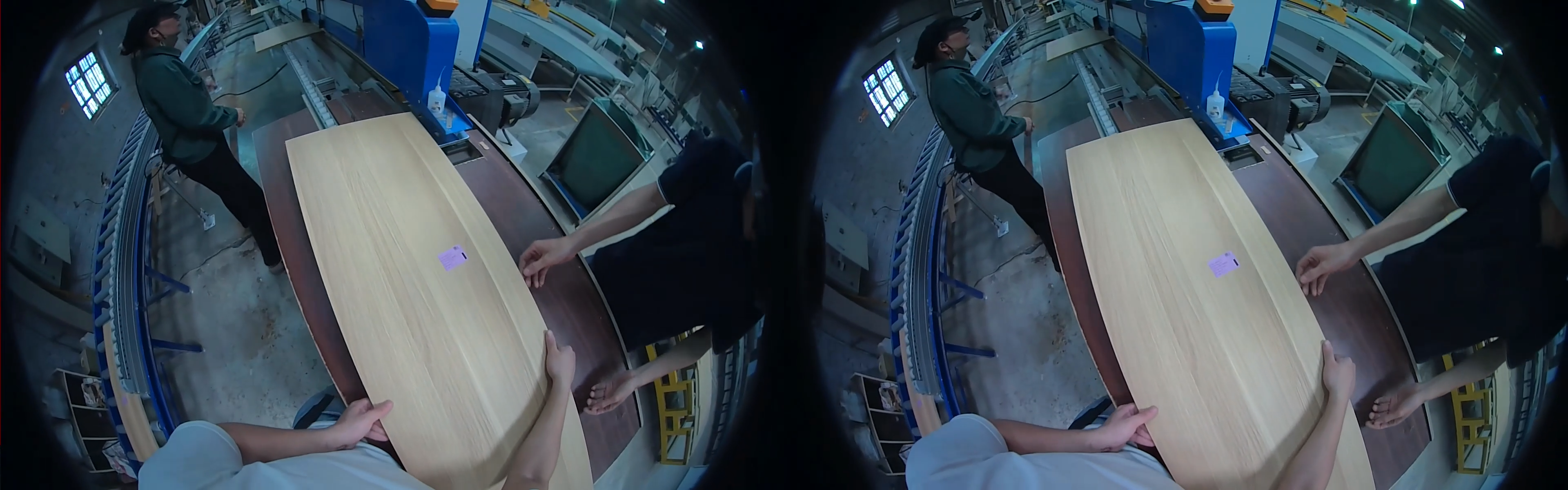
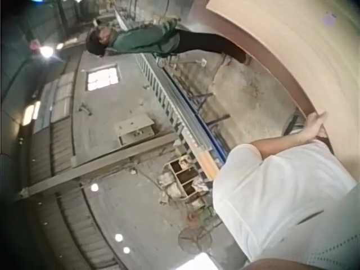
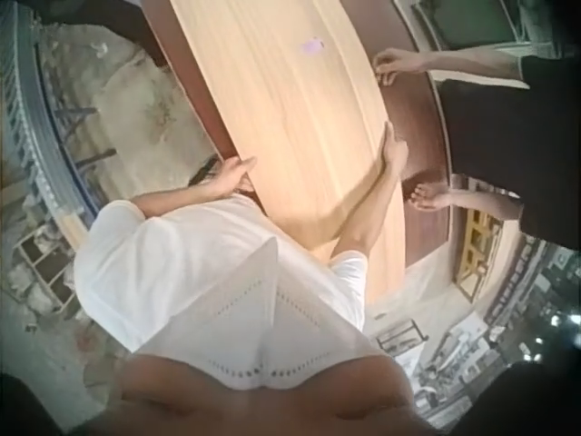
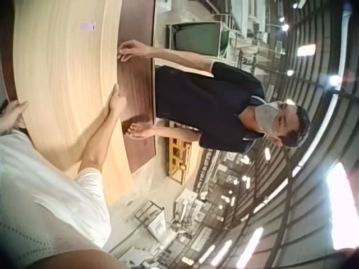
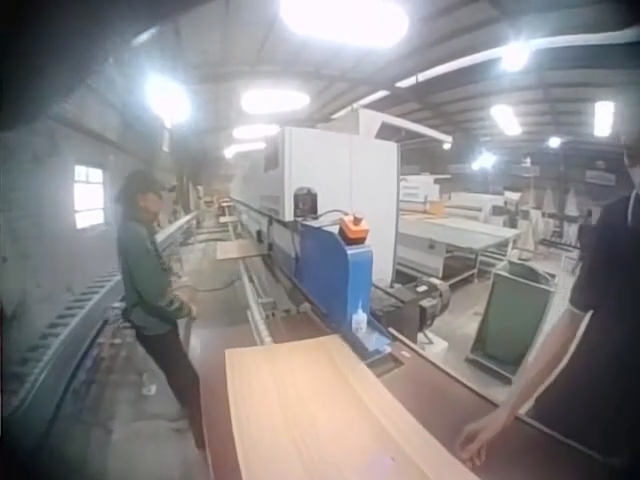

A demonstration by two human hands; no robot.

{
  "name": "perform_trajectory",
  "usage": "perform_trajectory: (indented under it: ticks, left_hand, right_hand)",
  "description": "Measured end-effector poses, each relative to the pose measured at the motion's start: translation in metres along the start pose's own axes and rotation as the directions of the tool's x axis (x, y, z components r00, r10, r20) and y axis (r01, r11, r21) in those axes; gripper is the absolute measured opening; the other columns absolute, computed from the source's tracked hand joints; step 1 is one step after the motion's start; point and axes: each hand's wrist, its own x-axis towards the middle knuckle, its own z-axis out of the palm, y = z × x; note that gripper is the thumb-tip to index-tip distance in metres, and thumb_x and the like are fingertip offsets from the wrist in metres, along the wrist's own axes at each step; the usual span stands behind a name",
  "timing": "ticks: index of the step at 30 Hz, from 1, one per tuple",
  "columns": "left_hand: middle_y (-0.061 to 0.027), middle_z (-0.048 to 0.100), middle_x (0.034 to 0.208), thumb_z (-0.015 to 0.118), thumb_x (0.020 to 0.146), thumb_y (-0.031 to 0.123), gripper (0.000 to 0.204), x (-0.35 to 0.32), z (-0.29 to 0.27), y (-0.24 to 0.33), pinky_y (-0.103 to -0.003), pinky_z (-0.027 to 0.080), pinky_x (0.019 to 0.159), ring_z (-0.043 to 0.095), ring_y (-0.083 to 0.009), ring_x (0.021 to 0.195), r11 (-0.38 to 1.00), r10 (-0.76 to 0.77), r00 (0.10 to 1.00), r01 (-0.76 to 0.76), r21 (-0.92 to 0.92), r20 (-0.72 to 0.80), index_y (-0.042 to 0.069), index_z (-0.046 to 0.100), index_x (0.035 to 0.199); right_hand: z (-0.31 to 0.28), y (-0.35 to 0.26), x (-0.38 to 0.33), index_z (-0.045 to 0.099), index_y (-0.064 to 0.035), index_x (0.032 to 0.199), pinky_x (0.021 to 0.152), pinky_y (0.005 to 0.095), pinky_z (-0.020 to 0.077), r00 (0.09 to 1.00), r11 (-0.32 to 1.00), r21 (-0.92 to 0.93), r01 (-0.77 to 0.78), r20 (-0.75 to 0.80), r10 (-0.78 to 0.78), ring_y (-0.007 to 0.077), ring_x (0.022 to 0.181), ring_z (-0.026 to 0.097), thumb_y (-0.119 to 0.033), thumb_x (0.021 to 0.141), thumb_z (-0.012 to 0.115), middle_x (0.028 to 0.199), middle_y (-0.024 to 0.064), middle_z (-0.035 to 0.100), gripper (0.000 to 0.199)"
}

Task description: Manually handling, aligning, and assembling large wooden furniture panels on a production line.

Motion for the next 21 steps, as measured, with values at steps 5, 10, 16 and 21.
perform_trajectory:
  ticks: [5, 10, 16, 21]
  left_hand:
    - [-0.0203, 0.067, 0.101, 0.057, 0.096, 0.039, 0.051, -0.016, -0.008, -0.018, -0.037, 0.061, 0.073, 0.070, -0.0271, 0.085, 1.000, -0.011, 0.997, 0.011, -0.002, 0.076, -0.005, 0.051, 0.121]
    - [-0.0205, 0.067, 0.099, 0.056, 0.097, 0.039, 0.052, -0.017, -0.022, -0.053, -0.036, 0.061, 0.072, 0.071, -0.0284, 0.082, 0.999, 0.035, 0.996, -0.034, -0.024, 0.077, -0.006, 0.051, 0.122]
    - [-0.0216, 0.067, 0.099, 0.051, 0.099, 0.040, 0.053, -0.036, -0.026, -0.078, -0.036, 0.062, 0.068, 0.071, -0.0288, 0.081, 0.991, 0.122, 0.992, -0.120, -0.053, 0.037, -0.006, 0.048, 0.124]
    - [-0.0220, 0.066, 0.101, 0.046, 0.100, 0.045, 0.057, -0.049, -0.029, -0.109, -0.037, 0.062, 0.069, 0.071, -0.0295, 0.082, 0.981, 0.187, 0.981, -0.184, -0.060, 0.052, -0.007, 0.047, 0.125]
  right_hand:
    - [0.004, 0.006, -0.015, 0.072, 0.0013, 0.093, 0.084, 0.0463, 0.0494, 0.999, 0.999, -0.009, 0.046, 0.001, -0.046, 0.0430, 0.096, 0.064, -0.067, 0.085, 0.048, 0.094, 0.0309, 0.065, 0.072]
    - [0.005, 0.006, -0.046, 0.071, 0.0023, 0.092, 0.083, 0.0455, 0.0495, 0.997, 0.998, 0.021, 0.064, -0.041, -0.063, 0.0429, 0.094, 0.065, -0.063, 0.085, 0.053, 0.091, 0.0298, 0.065, 0.068]
    - [-0.010, 0.013, -0.073, 0.074, -0.0039, 0.092, 0.084, 0.0443, 0.0502, 0.986, 0.987, 0.024, 0.158, -0.060, -0.156, 0.0408, 0.095, 0.065, -0.062, 0.087, 0.050, 0.094, 0.0253, 0.068, 0.063]
    - [-0.036, 0.022, -0.117, 0.075, -0.0039, 0.087, 0.082, 0.0438, 0.0506, 0.977, 0.979, 0.053, 0.195, -0.098, -0.189, 0.0387, 0.091, 0.066, -0.061, 0.088, 0.051, 0.091, 0.0238, 0.069, 0.062]
